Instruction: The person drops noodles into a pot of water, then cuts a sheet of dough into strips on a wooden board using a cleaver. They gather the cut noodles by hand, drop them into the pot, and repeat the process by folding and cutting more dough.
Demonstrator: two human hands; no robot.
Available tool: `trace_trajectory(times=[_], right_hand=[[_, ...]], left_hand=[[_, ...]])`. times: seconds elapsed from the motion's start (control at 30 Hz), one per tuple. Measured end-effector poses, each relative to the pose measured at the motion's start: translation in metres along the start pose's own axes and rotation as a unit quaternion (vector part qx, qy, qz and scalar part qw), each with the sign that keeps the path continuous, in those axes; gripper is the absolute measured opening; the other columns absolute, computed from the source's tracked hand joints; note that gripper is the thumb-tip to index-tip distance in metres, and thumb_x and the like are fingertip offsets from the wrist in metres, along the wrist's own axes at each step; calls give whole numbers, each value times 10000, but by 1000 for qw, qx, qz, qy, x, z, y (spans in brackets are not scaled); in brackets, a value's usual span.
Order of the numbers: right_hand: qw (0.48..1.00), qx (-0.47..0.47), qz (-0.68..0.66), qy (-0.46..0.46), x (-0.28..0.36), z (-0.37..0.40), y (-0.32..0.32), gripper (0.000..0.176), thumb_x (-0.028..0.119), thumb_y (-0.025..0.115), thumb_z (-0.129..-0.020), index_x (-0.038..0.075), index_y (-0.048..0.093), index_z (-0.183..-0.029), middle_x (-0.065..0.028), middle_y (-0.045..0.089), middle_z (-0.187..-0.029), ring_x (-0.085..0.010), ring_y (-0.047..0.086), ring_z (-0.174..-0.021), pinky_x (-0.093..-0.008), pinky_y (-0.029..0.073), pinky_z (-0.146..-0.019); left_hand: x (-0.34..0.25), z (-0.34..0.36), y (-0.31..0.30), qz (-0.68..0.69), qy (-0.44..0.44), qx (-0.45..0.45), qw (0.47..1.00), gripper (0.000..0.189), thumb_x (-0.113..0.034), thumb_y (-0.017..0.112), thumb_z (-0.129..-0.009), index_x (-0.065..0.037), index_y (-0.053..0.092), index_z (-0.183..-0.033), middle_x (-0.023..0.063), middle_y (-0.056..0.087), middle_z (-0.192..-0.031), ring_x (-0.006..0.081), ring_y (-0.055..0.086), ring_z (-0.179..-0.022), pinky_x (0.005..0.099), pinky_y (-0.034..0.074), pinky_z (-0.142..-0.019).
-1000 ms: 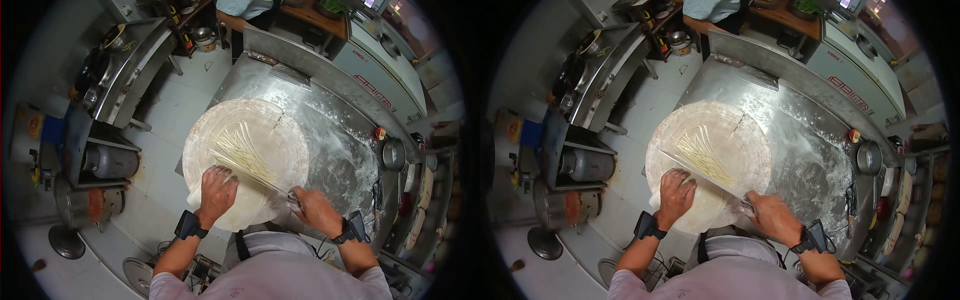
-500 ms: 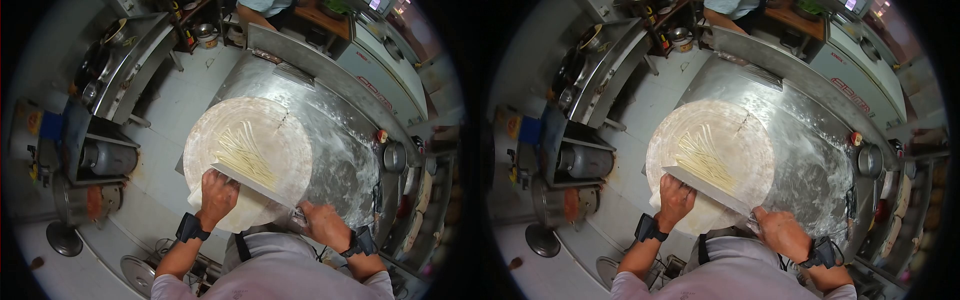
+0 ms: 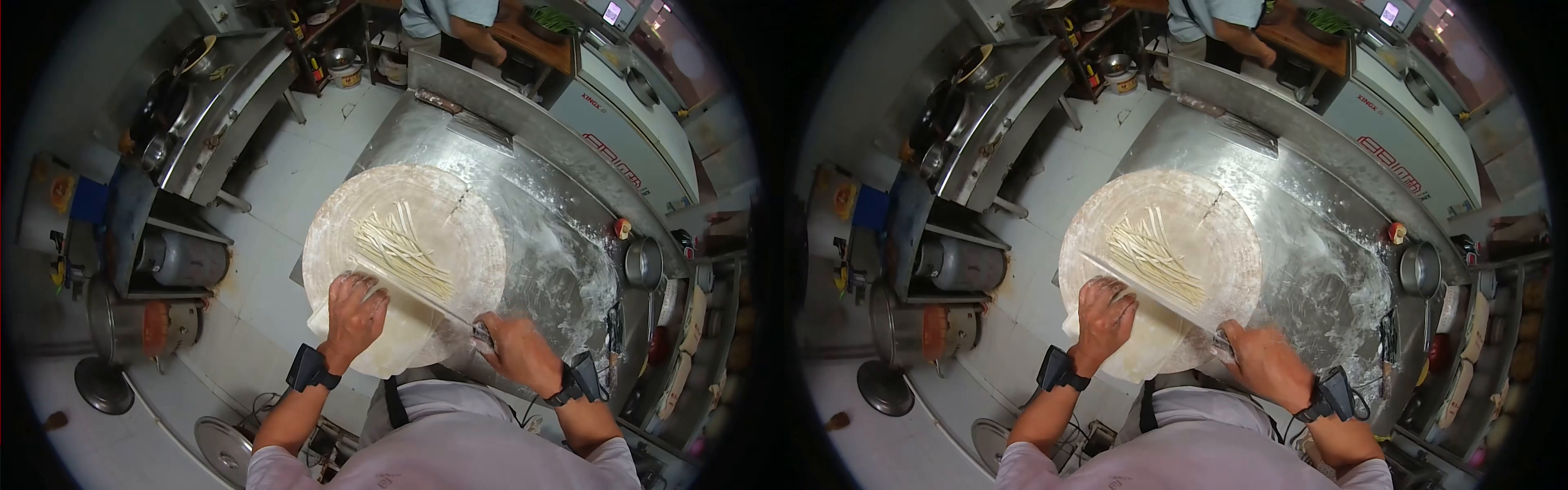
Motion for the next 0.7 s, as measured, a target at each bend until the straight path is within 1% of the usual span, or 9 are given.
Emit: trace_trajectory(times=[0.07,0.2,0.23,0.37,0.4,0.43,0.47,0.57,0.7], right_hand=[[1000,18,17,-16,2,6,0,336,98,726,-830,-14,540,-1086,-256,651,-745,-482,658,-774,-538,514,-672],[999,23,24,-24,3,15,-1,338,95,718,-830,-18,531,-1089,-246,657,-745,-483,659,-771,-544,512,-673],[999,40,25,-14,6,16,-3,339,102,715,-834,-21,527,-1088,-242,659,-745,-483,658,-768,-546,512,-673],[997,68,25,5,16,-7,4,317,115,699,-852,-30,526,-1075,-247,656,-738,-491,650,-752,-543,513,-666],[997,71,27,3,13,-19,13,317,115,699,-852,-30,526,-1075,-247,656,-738,-491,650,-752,-543,513,-666],[999,36,30,-14,5,-33,25,305,114,692,-857,-28,529,-1072,-252,653,-739,-489,649,-750,-538,514,-662],[999,-4,32,-34,1,-44,29,292,114,684,-861,-27,533,-1068,-257,650,-741,-487,648,-748,-534,515,-658],[999,-32,8,-31,11,-41,3,288,92,686,-846,-25,541,-1065,-263,645,-743,-480,649,-744,-526,517,-653],[999,-30,-14,-16,4,-12,0,313,88,709,-830,-23,542,-1070,-259,648,-747,-471,657,-755,-524,518,-656]], left_hand=[[1,1,0,1,-1,1,1000,152,-63,757,-777,-27,735,-922,146,666,-1049,360,611,-1067,520,440,-982],[3,3,1,12,-5,13,1000,166,-66,752,-766,-31,733,-927,140,653,-1032,364,599,-1054,520,439,-972],[4,4,1,14,-4,15,1000,168,-67,749,-763,-32,733,-926,138,648,-1025,364,595,-1050,518,437,-973],[3,2,1,24,-29,6,999,147,-66,742,-764,-37,734,-908,131,643,-1020,360,591,-1043,520,436,-978],[2,-1,-1,19,-21,6,1000,131,-44,740,-740,-36,731,-870,128,645,-986,358,599,-1009,507,446,-945],[0,-2,-2,14,-12,8,1000,117,-22,738,-715,-35,728,-831,126,648,-952,355,608,-975,494,457,-911],[1,-3,-1,9,-10,5,1000,117,-22,738,-715,-35,728,-831,126,648,-952,355,608,-975,494,457,-911],[5,-1,1,11,-12,2,1000,144,-27,760,-747,-34,747,-890,137,684,-1024,353,632,-1071,484,456,-967],[6,-2,-2,14,-5,-5,1000,162,-25,767,-738,-35,751,-899,134,683,-1012,354,632,-1060,483,456,-970]])
Point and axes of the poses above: each hand's wrist, its own z-axis away from the middle knuckle, its own y-axis out of the palm, x = y × z, the point moved 2 cm from there along -z, towards the middle knuckle
